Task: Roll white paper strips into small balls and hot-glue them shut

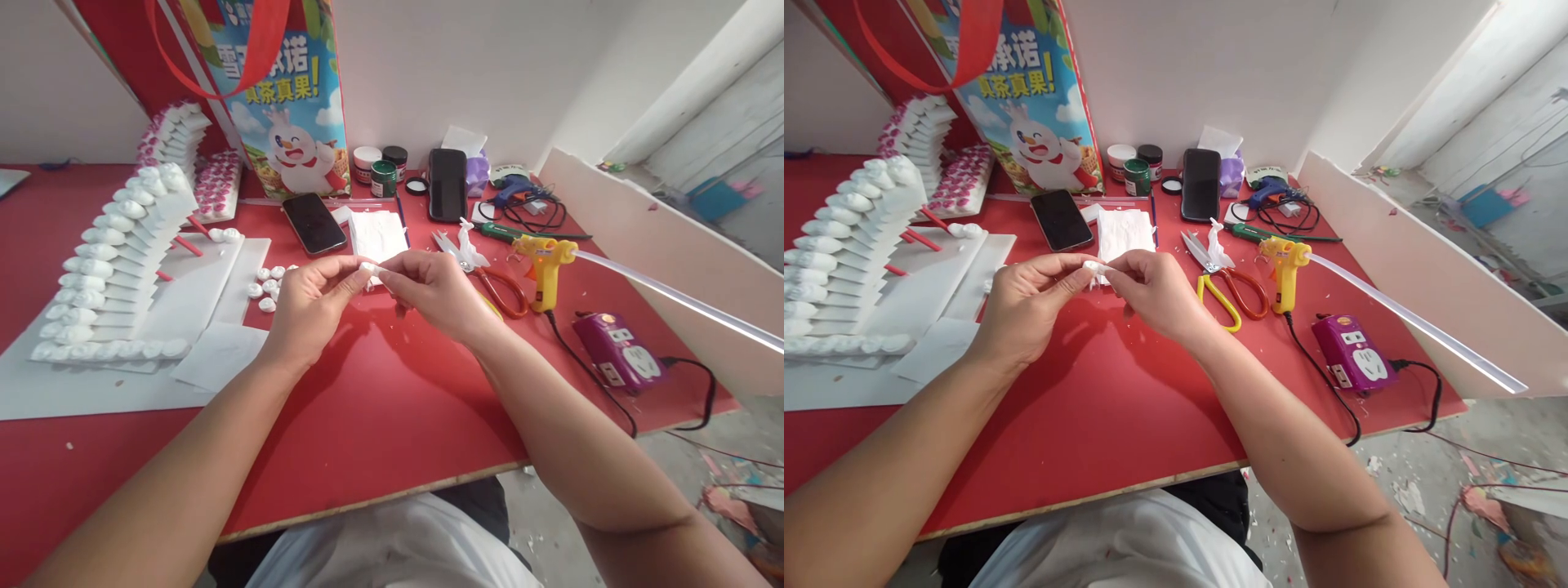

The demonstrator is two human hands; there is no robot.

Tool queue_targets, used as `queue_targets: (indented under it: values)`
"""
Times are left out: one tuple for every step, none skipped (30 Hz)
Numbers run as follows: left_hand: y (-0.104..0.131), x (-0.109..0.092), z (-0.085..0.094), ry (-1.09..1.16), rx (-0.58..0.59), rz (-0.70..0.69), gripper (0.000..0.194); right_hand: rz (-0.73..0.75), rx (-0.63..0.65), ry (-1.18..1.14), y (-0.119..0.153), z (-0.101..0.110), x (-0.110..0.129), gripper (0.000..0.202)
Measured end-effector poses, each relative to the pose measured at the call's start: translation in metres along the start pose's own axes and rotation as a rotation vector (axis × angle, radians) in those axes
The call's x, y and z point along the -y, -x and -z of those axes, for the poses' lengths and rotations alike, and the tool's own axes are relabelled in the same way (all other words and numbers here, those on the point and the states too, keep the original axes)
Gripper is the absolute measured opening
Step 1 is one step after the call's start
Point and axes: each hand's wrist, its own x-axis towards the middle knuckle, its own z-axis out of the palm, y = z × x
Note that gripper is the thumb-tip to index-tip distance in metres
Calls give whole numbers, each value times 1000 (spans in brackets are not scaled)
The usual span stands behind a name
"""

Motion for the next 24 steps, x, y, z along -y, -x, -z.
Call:
queue_targets:
  values:
    - [0, 0, -1, 8, -3, 4, 32, 11, -32, 59, 1, -1, 0, 21]
    - [1, -1, -2, 13, -7, 4, 30, 22, -62, 105, 1, -2, -1, 21]
    - [1, -2, -4, 15, -15, -1, 29, 32, -91, 140, 2, -4, -1, 22]
    - [2, -2, -5, 13, -26, -11, 28, 40, -124, 163, 3, -6, -2, 22]
    - [4, -2, -7, 6, -39, -27, 26, 47, -156, 177, 4, -8, -3, 23]
    - [5, -3, -8, -5, -54, -48, 25, 57, -184, 181, 4, -11, -4, 23]
    - [6, -2, -9, -20, -72, -74, 23, 72, -203, 177, 5, -13, -5, 24]
    - [7, -2, -10, -35, -91, -107, 22, 92, -212, 172, 6, -15, -5, 24]
    - [7, -1, -10, -52, -108, -142, 21, 118, -210, 172, 7, -16, -5, 24]
    - [7, 1, -10, -65, -121, -174, 19, 147, -200, 181, 7, -16, -4, 24]
    - [7, 2, -9, -73, -130, -201, 19, 173, -186, 199, 8, -16, -4, 24]
    - [6, 4, -9, -77, -134, -219, 18, 195, -172, 222, 8, -15, -3, 24]
    - [6, 5, -7, -79, -134, -229, 17, 211, -158, 248, 9, -14, -3, 24]
    - [5, 6, -6, -83, -131, -234, 16, 225, -147, 275, 9, -12, -3, 24]
    - [5, 6, -5, -91, -125, -237, 15, 236, -136, 298, 9, -10, -3, 22]
    - [5, 6, -5, -103, -122, -239, 14, 244, -127, 320, 9, -8, -3, 21]
    - [4, 6, -4, -117, -119, -238, 13, 252, -118, 342, 9, -6, -3, 20]
    - [5, 5, -4, -130, -116, -231, 13, 260, -110, 361, 9, -4, -2, 20]
    - [5, 3, -4, -136, -113, -215, 14, 267, -101, 378, 9, -3, -2, 20]
    - [5, 2, -4, -135, -110, -191, 16, 275, -90, 392, 9, -1, -2, 20]
    - [6, 0, -4, -128, -105, -163, 18, 283, -77, 402, 8, 0, -1, 20]
    - [6, -1, -4, -116, -99, -137, 20, 293, -62, 406, 8, 2, -1, 20]
    - [6, -3, -5, -103, -92, -114, 21, 299, -43, 404, 8, 3, 0, 21]
    - [6, -4, -5, -91, -87, -97, 22, 301, -22, 395, 8, 4, 0, 21]
